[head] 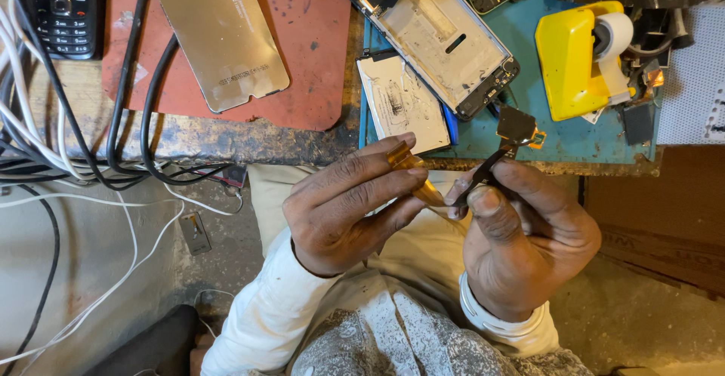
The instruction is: The person pries the back cover and battery out of a disassembled smartphone using a black pry tool, then disconnects a flex cable from the phone frame and handles small internal components. At the end they pick up a green soldering iron and attach its tip while the phone frame rests on the bench.
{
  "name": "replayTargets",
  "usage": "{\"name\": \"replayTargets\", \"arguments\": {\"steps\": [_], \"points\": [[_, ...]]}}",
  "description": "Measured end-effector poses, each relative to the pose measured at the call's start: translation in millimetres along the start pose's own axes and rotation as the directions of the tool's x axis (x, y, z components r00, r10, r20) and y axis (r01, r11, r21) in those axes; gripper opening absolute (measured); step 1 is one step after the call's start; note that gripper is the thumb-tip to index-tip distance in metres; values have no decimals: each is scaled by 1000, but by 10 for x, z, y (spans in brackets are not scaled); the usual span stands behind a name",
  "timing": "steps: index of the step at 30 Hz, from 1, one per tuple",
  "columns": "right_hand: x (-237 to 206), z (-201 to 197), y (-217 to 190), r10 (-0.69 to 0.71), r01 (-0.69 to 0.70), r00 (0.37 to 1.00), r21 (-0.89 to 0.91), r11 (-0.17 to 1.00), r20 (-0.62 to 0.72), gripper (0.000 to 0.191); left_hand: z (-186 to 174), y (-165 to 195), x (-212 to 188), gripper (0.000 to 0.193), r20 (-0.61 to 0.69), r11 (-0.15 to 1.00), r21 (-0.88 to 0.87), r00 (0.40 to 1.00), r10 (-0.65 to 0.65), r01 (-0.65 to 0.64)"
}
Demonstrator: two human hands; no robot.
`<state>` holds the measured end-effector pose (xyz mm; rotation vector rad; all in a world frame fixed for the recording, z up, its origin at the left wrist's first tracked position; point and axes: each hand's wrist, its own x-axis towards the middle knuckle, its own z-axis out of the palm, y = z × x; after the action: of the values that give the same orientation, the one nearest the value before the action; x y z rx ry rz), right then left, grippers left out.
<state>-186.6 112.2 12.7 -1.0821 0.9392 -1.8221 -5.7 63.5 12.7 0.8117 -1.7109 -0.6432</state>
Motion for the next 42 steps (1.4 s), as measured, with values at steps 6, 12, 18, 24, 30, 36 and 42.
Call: {"name": "replayTargets", "arguments": {"steps": [6, 12, 18, 24, 30, 36, 42], "points": [[-58, 6, -12, -11, 12, 1000, -3, 1000, 24, 21, -12, -16, 7, 34, 15, 993, 88, 997, 71, -72], [-30, -19, -18, -34, 33, 999, -15, 999, -28, 20, -45, 21, -1, 27, 55, 994, 78, 996, 70, -74], [51, -54, 18, -62, 60, 997, -22, 998, -54, 19, 1, -1, -2, 28, 29, 997, 6, 997, 74, -74], [80, -49, 3, 9, -15, 992, -50, 999, -130, 21, -34, -44, -80, 31, 76, 986, -163, 996, 40, -27], [164, -77, -17, 283, -267, 953, 139, 953, -109, 23, -5, -118, -112, 31, 73, 941, -335, 995, 64, -36], [278, -166, -31, 415, -375, 908, 318, 871, -66, 26, 25, -155, -120, 27, 65, 949, -312, 998, -22, 41], [291, -151, 15, 343, -308, 932, 246, 919, -117, 20, 17, -235, -154, 23, 225, 838, -522, 973, -45, 159]]}}
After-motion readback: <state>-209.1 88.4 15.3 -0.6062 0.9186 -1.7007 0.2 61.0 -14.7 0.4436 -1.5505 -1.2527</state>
